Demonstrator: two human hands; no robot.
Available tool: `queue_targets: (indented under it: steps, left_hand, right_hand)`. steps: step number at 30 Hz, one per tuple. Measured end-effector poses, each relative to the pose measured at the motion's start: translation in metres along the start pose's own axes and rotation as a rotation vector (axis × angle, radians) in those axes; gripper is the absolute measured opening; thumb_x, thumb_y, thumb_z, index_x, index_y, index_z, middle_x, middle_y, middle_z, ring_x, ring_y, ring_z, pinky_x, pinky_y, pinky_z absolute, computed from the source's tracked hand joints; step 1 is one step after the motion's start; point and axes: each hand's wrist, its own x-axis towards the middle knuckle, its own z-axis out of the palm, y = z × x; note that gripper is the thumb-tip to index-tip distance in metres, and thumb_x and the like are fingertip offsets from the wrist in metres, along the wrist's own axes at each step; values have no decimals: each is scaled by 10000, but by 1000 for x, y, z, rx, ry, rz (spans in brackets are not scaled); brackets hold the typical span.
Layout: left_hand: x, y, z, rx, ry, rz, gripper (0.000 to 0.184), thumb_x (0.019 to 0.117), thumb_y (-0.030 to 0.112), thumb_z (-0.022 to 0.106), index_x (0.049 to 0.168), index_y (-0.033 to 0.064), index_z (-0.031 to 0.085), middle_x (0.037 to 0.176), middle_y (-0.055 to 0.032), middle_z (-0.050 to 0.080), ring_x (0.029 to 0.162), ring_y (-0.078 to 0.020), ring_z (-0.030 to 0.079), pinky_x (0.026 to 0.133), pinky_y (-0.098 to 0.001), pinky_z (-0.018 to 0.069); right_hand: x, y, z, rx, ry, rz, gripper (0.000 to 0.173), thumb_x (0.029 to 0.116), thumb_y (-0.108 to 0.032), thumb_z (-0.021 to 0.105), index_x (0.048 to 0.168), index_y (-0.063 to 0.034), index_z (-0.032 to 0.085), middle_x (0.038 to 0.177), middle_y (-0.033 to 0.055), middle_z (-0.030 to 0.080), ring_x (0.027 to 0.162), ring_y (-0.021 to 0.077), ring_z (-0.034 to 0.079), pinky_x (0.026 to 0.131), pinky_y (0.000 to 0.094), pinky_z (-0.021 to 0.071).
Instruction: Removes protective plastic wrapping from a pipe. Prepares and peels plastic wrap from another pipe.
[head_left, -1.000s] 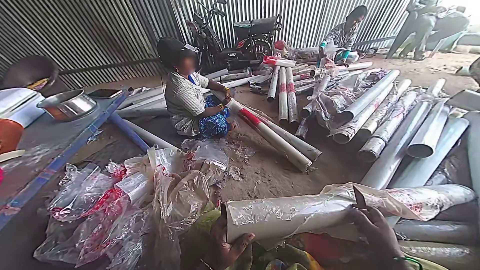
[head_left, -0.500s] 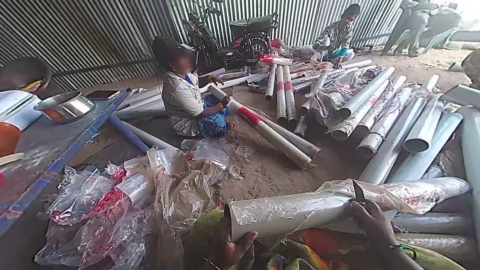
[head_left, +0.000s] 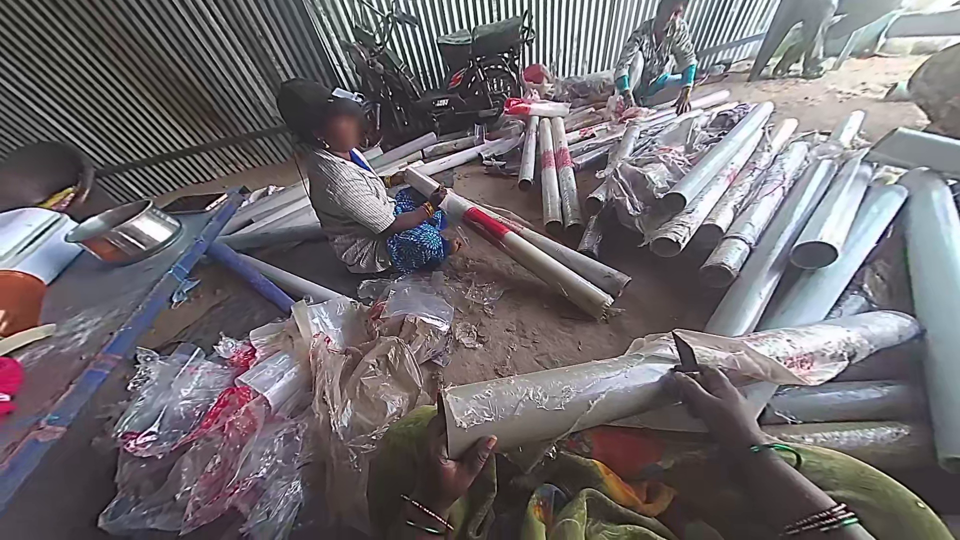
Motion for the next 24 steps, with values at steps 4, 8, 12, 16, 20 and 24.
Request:
queue_targets:
  steps: [4,8,12,16,20,24]
  left_hand:
    - [-2,1,2,32,35,-17,501,887,503,718,922,4,708,846,-30,715,873,72,660,838,-125,535]
    - [-3,3,2,40,43,-26,498,880,483,729,912,-13,707,844,-30,722,858,84,663,831,-121,542]
    - [-4,4,2,53,46,-37,511,866,479,733,901,-30,710,842,-43,721,854,88,659,828,-112,533]
    - [-4,5,1,54,41,-46,511,859,469,739,900,-39,707,837,-41,724,852,94,659,828,-110,535]
    - [-5,4,1,73,41,-38,522,863,486,728,892,-35,708,821,-53,721,841,75,663,820,-118,532]
    - [-4,5,1,73,35,-28,511,873,481,724,904,-29,706,833,-41,720,857,91,659,831,-109,529]
  right_hand:
    - [-1,2,-3,-13,-22,-17,313,1053,-204,552,1270,21,559,819,53,556,633,94,519,623,300,464]
    - [-4,0,-6,-21,-22,-14,309,1050,-192,549,1276,18,563,835,64,571,646,102,525,639,312,468]
    - [-6,-2,-8,-12,-27,-14,320,1055,-191,538,1295,20,555,857,70,578,665,104,526,651,315,464]
    - [-6,0,-9,-5,-43,-27,317,1054,-190,534,1295,14,559,850,64,579,660,98,531,644,306,470]
    - [-7,-2,-9,-20,-54,-28,307,1054,-183,538,1288,15,563,850,63,584,657,96,537,641,303,472]
    - [-7,-2,-9,-6,-68,-20,306,1057,-182,538,1287,20,554,850,55,576,658,81,528,641,282,467]
